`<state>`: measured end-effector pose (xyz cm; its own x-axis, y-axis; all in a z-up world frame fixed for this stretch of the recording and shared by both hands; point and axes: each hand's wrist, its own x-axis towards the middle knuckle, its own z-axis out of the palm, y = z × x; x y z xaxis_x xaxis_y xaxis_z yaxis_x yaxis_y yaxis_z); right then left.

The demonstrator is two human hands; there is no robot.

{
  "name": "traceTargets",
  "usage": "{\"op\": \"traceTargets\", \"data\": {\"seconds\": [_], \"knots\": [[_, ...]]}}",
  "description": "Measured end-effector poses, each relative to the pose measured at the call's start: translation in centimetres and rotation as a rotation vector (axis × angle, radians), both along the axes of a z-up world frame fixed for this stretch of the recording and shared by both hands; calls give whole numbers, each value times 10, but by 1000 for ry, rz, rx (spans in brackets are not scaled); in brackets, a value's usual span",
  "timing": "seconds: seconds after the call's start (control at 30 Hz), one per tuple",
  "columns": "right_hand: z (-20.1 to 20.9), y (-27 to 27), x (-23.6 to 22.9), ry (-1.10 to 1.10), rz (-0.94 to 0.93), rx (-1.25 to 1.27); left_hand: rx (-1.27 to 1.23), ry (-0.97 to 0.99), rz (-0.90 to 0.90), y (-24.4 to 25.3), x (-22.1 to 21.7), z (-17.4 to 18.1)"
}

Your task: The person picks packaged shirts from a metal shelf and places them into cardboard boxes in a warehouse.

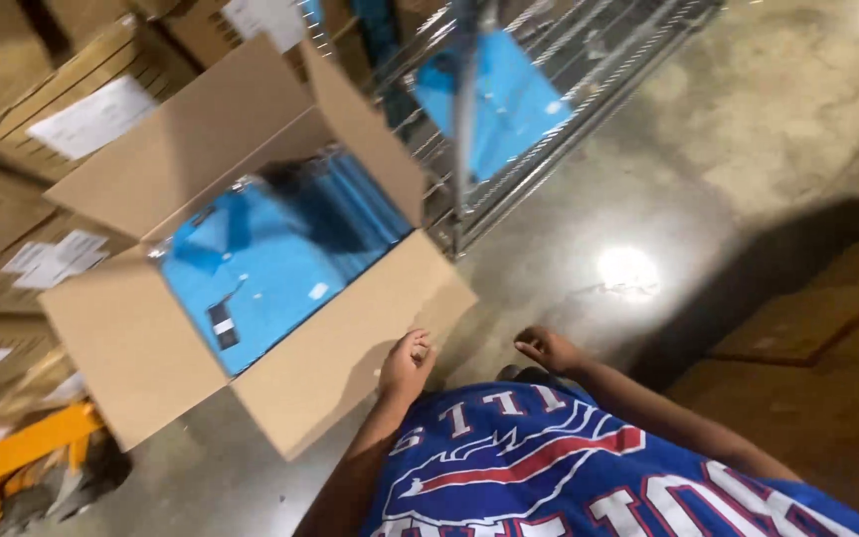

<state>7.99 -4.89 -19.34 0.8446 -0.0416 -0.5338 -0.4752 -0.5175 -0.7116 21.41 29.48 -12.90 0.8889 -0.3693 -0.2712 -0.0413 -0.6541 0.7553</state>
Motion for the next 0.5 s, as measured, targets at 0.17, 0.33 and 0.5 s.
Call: {"op": "traceTargets", "data": {"seconds": [0.17, 0.33, 0.5], "knots": [[-44, -87, -83, 152, -209, 80, -21, 160, 7, -83, -11, -48], [-72, -135, -141, 246, -401, 139, -99, 263, -1, -131, -16, -64], [-65, -165, -155, 285, -491, 271, 28, 318, -56, -169, -11, -43]]}}
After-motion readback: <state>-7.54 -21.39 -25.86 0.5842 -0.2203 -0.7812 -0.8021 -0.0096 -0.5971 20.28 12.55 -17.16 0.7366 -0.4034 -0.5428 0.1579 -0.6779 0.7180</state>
